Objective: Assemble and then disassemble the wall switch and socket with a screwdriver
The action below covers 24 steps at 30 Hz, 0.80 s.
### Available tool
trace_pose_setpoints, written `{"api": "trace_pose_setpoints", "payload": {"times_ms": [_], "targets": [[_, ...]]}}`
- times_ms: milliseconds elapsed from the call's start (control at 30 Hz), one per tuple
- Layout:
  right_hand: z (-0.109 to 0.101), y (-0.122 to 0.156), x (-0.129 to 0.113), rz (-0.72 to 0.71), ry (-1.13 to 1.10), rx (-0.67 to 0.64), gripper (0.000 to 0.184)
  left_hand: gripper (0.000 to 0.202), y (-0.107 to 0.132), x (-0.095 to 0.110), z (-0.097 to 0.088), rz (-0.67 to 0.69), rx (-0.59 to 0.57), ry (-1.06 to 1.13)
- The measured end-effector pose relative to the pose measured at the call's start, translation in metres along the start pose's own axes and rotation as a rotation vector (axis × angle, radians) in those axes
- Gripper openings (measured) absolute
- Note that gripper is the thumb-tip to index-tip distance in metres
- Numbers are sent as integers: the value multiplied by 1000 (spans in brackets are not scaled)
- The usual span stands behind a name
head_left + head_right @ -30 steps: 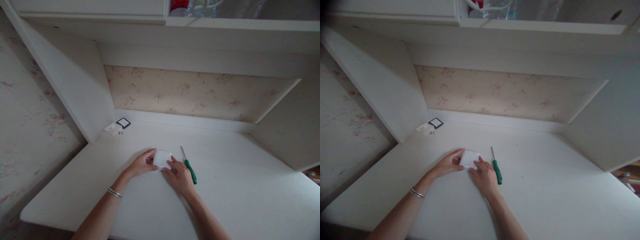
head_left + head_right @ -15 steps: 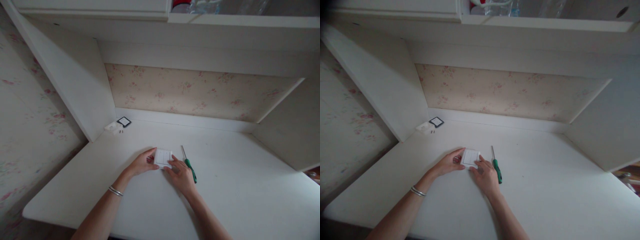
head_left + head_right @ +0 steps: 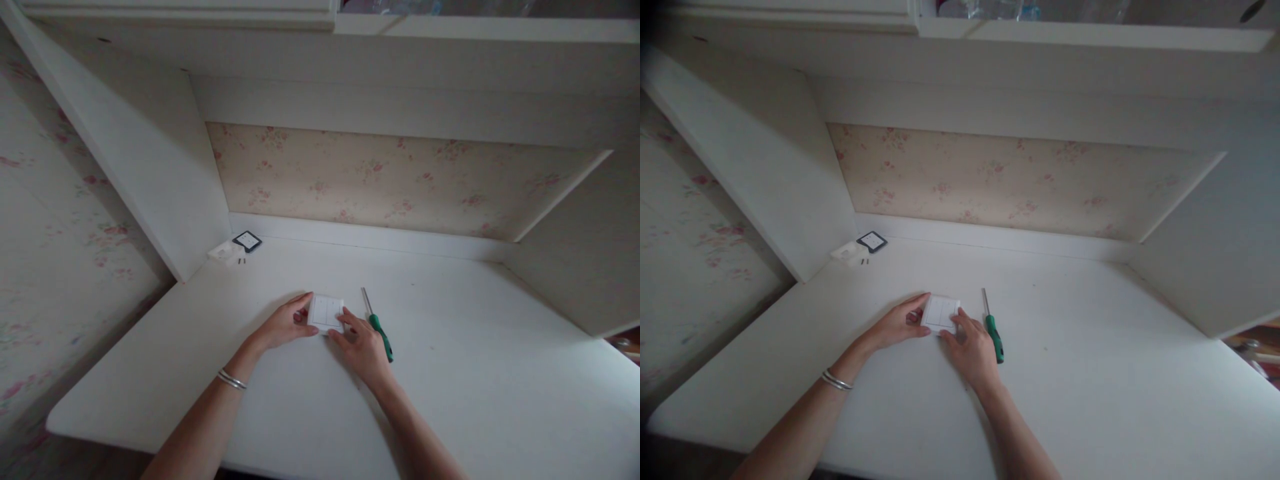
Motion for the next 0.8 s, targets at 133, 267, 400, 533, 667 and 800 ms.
{"api": "trace_pose_setpoints", "payload": {"times_ms": [133,267,400,533,667,800], "targets": [[0,0,0,18,12,-20,32,77,0,4,1,21,-18,-30],[-3,0,-4,-6,8,-1,34,70,0,3,0,27,-3,-23],[-5,-1,-7,-36,21,22,36,73,0,0,0,16,19,-26],[-3,-1,-6,-34,14,17,36,72,-1,-1,0,22,44,-35],[0,-1,-3,18,-36,25,34,70,-1,-1,-1,40,46,-41],[3,-1,-1,50,-101,19,32,72,0,0,-1,33,31,-28]]}}
Point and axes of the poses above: each hand's wrist, its own y-axis away from the middle knuckle, its own z-axis out of the palm, x = y × z, the point moved 5 cm from there along -y, towards the middle knuckle, and after that the axes turned 12 degrees about x, right-handed, at the moved point
